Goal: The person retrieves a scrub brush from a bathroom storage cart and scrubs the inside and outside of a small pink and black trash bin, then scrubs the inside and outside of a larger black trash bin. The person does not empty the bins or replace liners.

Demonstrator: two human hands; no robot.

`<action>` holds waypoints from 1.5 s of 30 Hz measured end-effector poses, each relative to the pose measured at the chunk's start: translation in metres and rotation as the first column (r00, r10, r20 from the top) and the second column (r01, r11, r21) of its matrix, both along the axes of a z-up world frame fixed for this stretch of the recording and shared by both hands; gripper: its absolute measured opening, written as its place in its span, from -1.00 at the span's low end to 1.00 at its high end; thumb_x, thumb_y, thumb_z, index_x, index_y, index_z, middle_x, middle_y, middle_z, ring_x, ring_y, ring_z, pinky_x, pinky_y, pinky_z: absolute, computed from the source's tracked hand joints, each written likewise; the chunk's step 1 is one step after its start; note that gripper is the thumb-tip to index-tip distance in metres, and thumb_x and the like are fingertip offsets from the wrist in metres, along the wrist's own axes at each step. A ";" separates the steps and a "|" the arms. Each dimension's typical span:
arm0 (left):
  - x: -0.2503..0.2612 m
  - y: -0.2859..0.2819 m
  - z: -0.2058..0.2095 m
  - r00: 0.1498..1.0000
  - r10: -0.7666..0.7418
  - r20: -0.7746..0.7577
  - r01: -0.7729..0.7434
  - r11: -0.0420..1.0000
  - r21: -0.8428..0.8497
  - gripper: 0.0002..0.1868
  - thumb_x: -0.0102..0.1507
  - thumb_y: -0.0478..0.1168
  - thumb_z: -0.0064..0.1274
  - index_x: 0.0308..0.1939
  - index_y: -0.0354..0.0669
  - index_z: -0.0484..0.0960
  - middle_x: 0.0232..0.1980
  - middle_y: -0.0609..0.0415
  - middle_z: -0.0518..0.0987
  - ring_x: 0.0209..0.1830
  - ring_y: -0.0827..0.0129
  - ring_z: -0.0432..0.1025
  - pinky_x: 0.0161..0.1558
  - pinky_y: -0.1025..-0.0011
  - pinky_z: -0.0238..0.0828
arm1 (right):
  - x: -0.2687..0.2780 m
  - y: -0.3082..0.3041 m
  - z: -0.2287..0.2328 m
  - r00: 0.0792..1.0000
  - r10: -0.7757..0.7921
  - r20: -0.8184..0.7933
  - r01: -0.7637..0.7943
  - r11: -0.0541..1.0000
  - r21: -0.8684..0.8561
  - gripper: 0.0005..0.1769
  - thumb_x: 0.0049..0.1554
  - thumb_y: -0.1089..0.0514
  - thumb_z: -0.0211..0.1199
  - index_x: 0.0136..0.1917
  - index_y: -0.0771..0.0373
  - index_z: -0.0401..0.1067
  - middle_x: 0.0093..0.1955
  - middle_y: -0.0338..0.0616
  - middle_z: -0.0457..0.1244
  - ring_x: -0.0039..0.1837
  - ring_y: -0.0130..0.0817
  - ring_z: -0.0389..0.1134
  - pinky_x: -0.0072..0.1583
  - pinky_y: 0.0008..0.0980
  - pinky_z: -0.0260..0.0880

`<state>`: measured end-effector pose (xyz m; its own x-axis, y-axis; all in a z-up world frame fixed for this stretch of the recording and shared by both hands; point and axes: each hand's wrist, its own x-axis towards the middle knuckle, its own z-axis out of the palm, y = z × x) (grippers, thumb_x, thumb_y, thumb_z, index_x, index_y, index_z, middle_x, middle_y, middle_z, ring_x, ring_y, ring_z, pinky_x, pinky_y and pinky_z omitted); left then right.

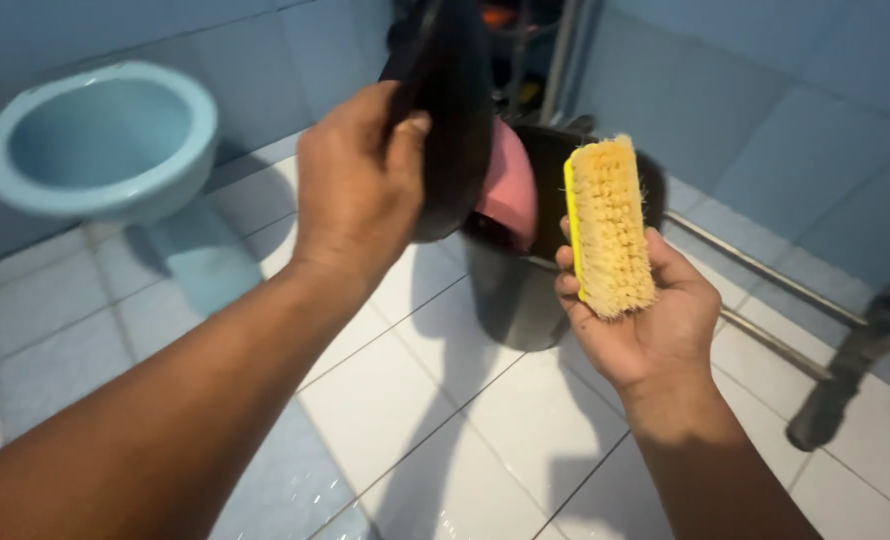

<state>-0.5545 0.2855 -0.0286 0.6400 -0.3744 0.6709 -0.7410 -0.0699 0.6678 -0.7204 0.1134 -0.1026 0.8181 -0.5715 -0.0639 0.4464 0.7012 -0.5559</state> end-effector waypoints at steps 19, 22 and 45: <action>0.003 0.163 -0.157 0.492 0.220 -0.842 -0.403 0.915 0.004 -0.63 0.28 -0.04 0.09 -0.09 -0.33 0.64 -0.19 0.00 0.66 -0.21 0.33 0.50 -0.08 0.39 0.43 | 0.033 0.087 -0.073 0.933 0.258 -0.253 -0.267 0.964 -0.002 -0.43 0.31 -0.08 -0.12 0.34 0.38 0.34 0.14 0.13 0.31 0.05 -0.10 0.36 0.01 -0.22 0.36; -0.012 0.163 -0.175 0.435 0.238 -0.869 -0.336 0.938 0.089 -0.61 0.29 -0.03 0.06 -0.09 -0.35 0.66 -0.19 -0.07 0.66 -0.22 0.27 0.50 -0.09 0.33 0.43 | 0.030 0.095 -0.085 0.902 0.275 -0.332 -0.303 0.953 -0.032 -0.43 0.31 -0.06 -0.13 0.32 0.44 0.33 0.12 0.13 0.31 0.03 -0.11 0.36 0.01 -0.24 0.35; -0.019 0.139 -0.189 0.335 0.083 -0.938 -0.210 0.978 0.012 -0.59 0.28 -0.11 -0.10 0.20 -0.05 0.54 0.12 0.00 0.63 0.15 0.25 0.49 0.22 0.29 0.33 | 0.019 0.092 -0.151 0.852 0.250 -0.460 -0.222 0.968 0.114 -0.48 0.28 0.03 -0.11 0.36 0.40 0.27 0.11 0.04 0.32 0.02 -0.16 0.35 0.05 -0.17 0.38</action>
